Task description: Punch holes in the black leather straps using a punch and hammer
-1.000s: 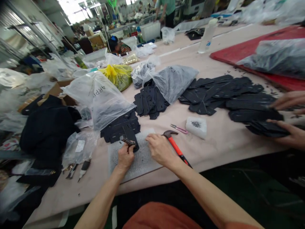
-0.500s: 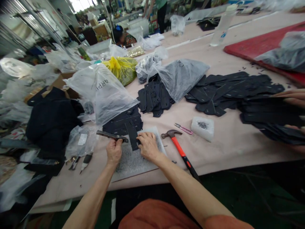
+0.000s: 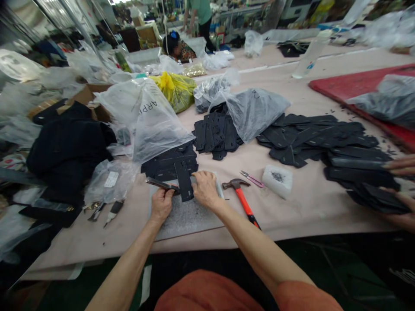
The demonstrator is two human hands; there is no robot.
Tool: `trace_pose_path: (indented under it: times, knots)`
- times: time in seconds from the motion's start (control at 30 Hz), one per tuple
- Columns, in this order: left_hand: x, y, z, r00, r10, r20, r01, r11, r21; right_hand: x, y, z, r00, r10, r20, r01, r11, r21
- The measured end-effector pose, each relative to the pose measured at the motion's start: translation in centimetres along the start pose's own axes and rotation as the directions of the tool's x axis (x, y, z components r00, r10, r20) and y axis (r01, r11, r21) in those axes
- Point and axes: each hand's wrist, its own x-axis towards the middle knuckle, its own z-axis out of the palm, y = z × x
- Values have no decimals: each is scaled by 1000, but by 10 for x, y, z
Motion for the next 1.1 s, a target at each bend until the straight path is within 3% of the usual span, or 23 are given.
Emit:
trace_pose_path:
  times: [0.2, 0.33, 0.43, 0.57, 0.7, 0.8, 0.87, 0.97, 1.03, 1.1]
  knots:
    - [0, -7, -3, 995, -72, -68, 74, 997, 32, 27, -23, 25, 995, 81, -61, -80, 996, 27]
    - [-1, -11, -7, 986, -113, -123, 116, 993, 18, 22, -26, 30, 975, 132, -180, -122, 990, 68]
    - [0, -15, -8, 980, -141, -140, 140, 990, -16, 15, -17, 23, 966, 148, -213, -125, 985, 118]
    - [2, -16, -7, 980, -158, -121, 160, 987, 5, 38, -1, -20, 961, 157, -228, -122, 980, 158]
    - [2, -10, -7, 984, -155, -91, 154, 988, -16, 106, 11, -85, 916, 193, -352, -164, 980, 110]
    - [1, -5, -6, 985, -151, -88, 146, 988, -54, 137, 9, -102, 893, 157, -421, -160, 987, 29]
    - [1, -4, -6, 983, -157, -92, 151, 986, -64, 133, -1, -87, 933, 69, -353, -83, 996, -26]
    - [1, -3, -6, 981, -169, -96, 165, 985, -48, 104, -22, -41, 984, -126, -126, 113, 988, -108]
    - [1, -3, -6, 981, -166, -100, 164, 986, -35, 86, -32, -10, 970, -240, 49, 244, 935, -257]
    - [1, -4, -5, 982, -160, -105, 158, 987, -27, 78, -37, 10, 947, -269, 173, 317, 864, -391]
